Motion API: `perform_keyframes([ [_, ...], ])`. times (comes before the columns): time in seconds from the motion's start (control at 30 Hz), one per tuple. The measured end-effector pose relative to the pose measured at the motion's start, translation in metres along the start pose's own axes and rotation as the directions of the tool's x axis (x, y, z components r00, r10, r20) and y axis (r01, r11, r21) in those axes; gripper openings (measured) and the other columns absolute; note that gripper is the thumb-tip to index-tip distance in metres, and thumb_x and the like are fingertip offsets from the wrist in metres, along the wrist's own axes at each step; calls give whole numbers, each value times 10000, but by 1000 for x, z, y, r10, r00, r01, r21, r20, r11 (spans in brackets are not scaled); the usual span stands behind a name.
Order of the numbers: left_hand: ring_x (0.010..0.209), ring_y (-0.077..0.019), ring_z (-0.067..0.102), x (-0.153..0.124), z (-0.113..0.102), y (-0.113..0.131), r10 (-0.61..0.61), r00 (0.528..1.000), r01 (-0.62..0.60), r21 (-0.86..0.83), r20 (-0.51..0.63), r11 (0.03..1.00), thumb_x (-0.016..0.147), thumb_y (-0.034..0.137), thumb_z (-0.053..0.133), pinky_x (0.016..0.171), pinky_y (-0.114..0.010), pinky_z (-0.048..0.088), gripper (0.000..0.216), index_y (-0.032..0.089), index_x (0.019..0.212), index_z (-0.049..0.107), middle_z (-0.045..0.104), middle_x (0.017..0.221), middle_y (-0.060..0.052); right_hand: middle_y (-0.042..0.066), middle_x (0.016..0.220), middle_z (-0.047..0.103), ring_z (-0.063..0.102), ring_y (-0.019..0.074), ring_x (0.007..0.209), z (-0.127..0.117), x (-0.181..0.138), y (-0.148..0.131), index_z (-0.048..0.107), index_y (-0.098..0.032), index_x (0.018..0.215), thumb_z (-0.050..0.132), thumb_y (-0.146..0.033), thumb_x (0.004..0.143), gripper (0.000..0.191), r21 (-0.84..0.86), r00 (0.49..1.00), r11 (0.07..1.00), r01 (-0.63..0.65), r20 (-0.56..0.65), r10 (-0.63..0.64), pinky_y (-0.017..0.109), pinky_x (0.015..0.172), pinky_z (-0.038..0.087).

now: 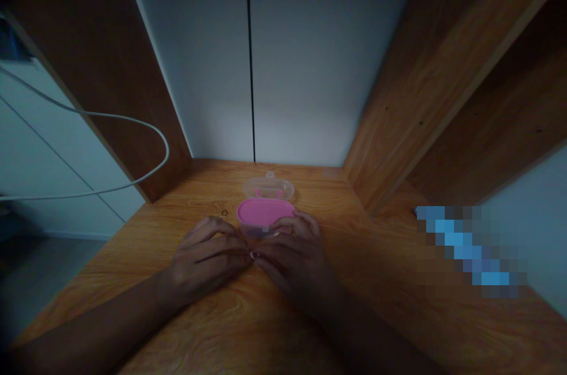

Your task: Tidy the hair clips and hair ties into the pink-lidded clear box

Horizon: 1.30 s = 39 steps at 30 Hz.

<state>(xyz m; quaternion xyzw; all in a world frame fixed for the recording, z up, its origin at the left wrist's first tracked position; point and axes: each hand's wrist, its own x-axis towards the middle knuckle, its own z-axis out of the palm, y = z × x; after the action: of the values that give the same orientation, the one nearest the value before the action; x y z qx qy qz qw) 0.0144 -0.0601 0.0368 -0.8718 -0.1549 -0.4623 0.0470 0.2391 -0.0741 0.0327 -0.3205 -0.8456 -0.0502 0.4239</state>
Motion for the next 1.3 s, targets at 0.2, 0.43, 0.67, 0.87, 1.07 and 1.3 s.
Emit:
perform_keyframes([
  [0.2,951,-204,635,-3,1,-3,0,998,-3,42,61,999,931,170,654,776,-350,467,173,191,1100,687,778,1021,-25,-50,877,779,639,207,999,-1,1,0,702,-295,948,732,-295,879,75,22,1000,1000,-13,18,13,458,1039,332],
  [0.43,987,-218,631,-5,3,-4,31,999,-32,24,44,999,919,168,672,792,-359,463,154,192,1067,706,770,1050,-34,-36,965,777,625,222,1041,-2,-2,1,679,-308,1043,746,-280,858,199,19,999,1000,-8,46,7,478,1050,340],
  [0.67,944,-209,637,-3,2,-3,37,999,-38,26,27,999,902,160,692,766,-352,465,104,186,1001,713,776,1004,-21,-39,914,774,640,220,1034,-6,2,-4,668,-297,986,726,-223,855,162,52,997,998,-35,64,32,472,1045,349],
  [0.87,947,-209,640,-2,-1,-1,62,997,-63,19,47,998,940,178,645,759,-356,466,119,189,1041,709,778,1011,-20,-30,934,774,640,227,1048,-8,2,-4,677,-297,1012,736,-245,853,178,58,998,998,-12,66,8,465,1034,362],
  [1.07,942,-207,641,-2,0,-2,33,998,-34,10,49,999,925,178,667,775,-358,466,111,198,1027,707,777,1004,-12,-44,921,773,631,217,1046,-7,1,-3,664,-290,1009,759,-224,837,207,82,999,997,8,50,-12,460,1036,360],
  [1.3,928,-207,629,-6,4,-5,-7,998,5,26,57,1000,897,153,690,779,-352,477,155,207,1043,687,766,1019,-14,-48,931,779,629,229,1034,-6,2,0,673,-303,1009,754,-199,837,217,28,999,999,38,31,-39,474,1005,372],
])
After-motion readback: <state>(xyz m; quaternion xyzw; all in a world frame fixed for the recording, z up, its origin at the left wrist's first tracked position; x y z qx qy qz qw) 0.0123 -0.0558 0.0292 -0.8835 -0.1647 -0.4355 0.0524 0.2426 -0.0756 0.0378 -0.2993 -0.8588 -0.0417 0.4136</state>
